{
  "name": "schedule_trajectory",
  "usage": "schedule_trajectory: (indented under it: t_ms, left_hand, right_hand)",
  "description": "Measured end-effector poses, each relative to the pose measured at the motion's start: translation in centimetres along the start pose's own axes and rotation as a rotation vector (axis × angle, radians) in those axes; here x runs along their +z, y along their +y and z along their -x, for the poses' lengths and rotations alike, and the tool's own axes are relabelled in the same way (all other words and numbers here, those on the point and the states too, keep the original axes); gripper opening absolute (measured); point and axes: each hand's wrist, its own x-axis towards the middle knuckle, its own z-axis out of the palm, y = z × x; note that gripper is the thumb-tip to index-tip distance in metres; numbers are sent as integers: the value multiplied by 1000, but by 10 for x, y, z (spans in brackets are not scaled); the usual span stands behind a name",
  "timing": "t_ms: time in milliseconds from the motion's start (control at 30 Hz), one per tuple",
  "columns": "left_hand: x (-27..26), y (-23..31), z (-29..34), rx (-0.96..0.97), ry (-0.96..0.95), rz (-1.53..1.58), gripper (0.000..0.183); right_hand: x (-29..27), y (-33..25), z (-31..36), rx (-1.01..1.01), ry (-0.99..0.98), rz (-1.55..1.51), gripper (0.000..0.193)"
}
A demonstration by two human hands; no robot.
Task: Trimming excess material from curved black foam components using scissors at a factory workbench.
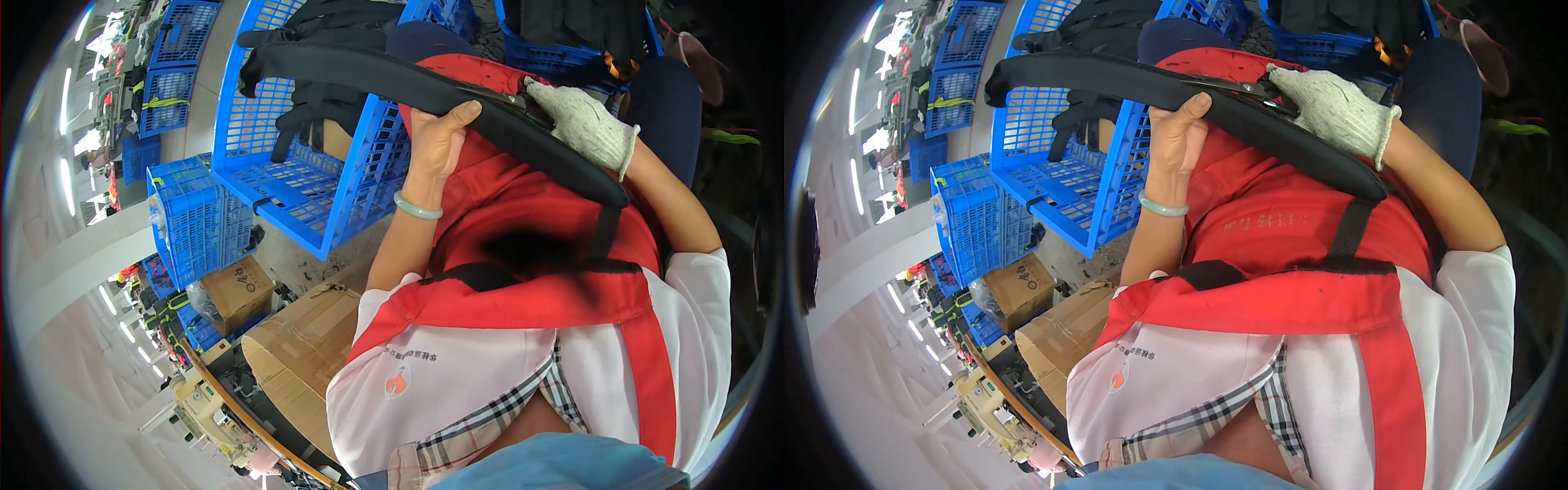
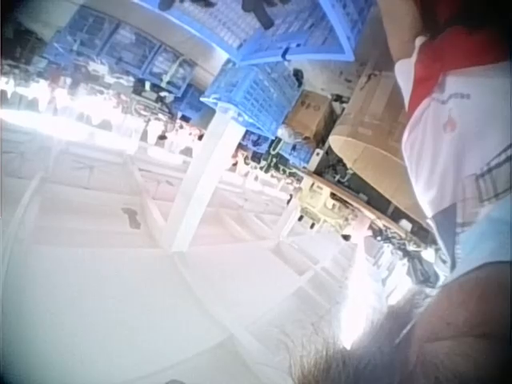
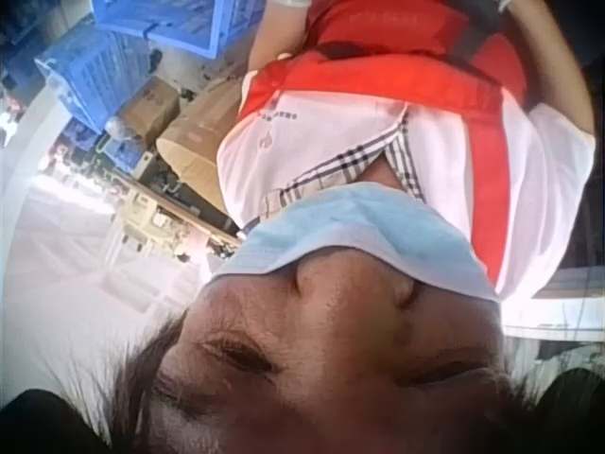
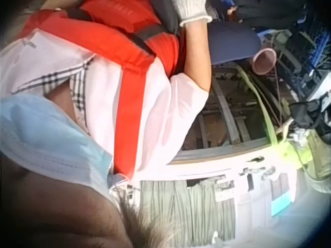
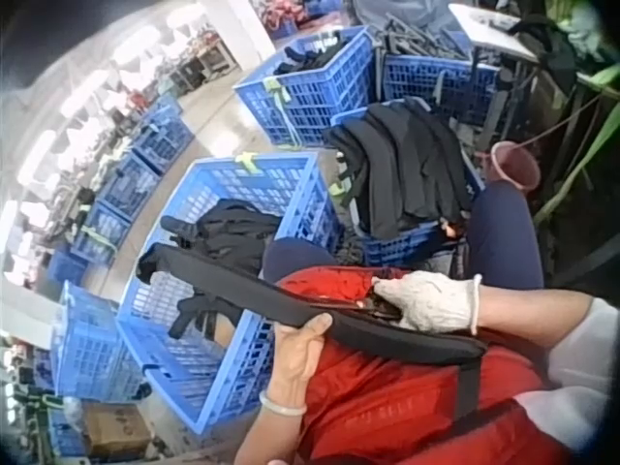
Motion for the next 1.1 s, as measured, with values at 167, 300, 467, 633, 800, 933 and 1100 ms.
schedule_trajectory:
  t_ms: [167,300,467,633,800,933,1100]
  left_hand:
    - [6,7,1,-52,106,88,27]
    - [-1,4,2,-6,90,70,26]
    - [-2,-1,2,55,20,57,24]
    - [-6,-4,1,42,53,78,24]
    - [-9,-6,2,-5,66,106,24]
    - [-5,-5,2,-13,57,129,25]
    - [1,-5,-1,4,47,127,27]
  right_hand:
    - [14,12,-1,-26,91,-49,44]
    - [20,8,-1,23,88,2,40]
    - [24,6,-7,-93,153,5,40]
    - [24,-2,-4,20,75,-161,41]
    - [21,-4,-4,36,20,-239,42]
    - [30,3,-7,-29,77,-266,45]
    - [21,4,-10,-22,81,-149,40]
